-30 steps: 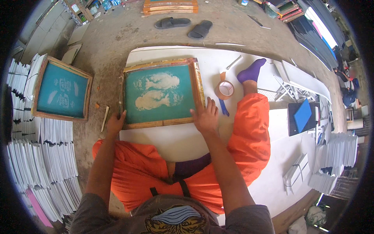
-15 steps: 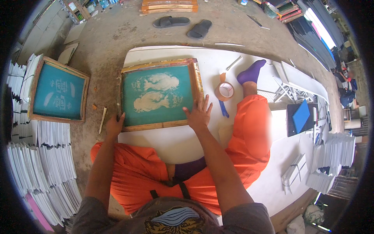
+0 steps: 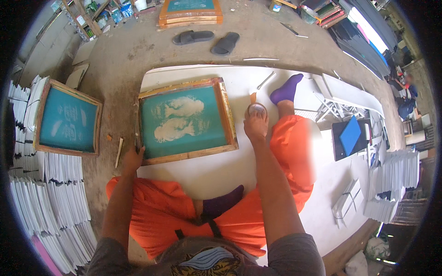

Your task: The person sits on the floor and applies masking tape to the edges of a wooden screen printing frame. They repeatedly tear off strips of tape and press them onto the frame's perimeter to seal the edges.

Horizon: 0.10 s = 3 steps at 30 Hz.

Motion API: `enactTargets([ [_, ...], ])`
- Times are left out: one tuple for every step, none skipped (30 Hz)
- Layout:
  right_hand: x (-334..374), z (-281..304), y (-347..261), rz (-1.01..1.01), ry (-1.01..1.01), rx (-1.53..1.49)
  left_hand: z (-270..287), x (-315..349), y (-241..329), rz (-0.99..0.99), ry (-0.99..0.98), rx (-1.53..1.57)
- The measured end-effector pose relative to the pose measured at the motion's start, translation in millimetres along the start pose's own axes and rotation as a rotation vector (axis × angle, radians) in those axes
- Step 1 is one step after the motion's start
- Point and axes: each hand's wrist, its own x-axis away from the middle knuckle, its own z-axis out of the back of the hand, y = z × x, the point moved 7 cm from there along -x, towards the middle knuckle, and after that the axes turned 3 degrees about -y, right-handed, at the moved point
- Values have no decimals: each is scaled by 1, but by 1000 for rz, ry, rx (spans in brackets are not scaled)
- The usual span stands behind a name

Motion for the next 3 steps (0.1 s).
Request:
enactTargets([
  [-3, -3, 4, 3, -68, -9, 2, 2, 2, 25, 4, -34],
  [-4, -4, 6, 7, -142, -15, 5, 8, 6, 54, 2, -68],
  [-10, -8, 12, -25, -251, -45, 9, 11, 11, 112, 4, -103],
])
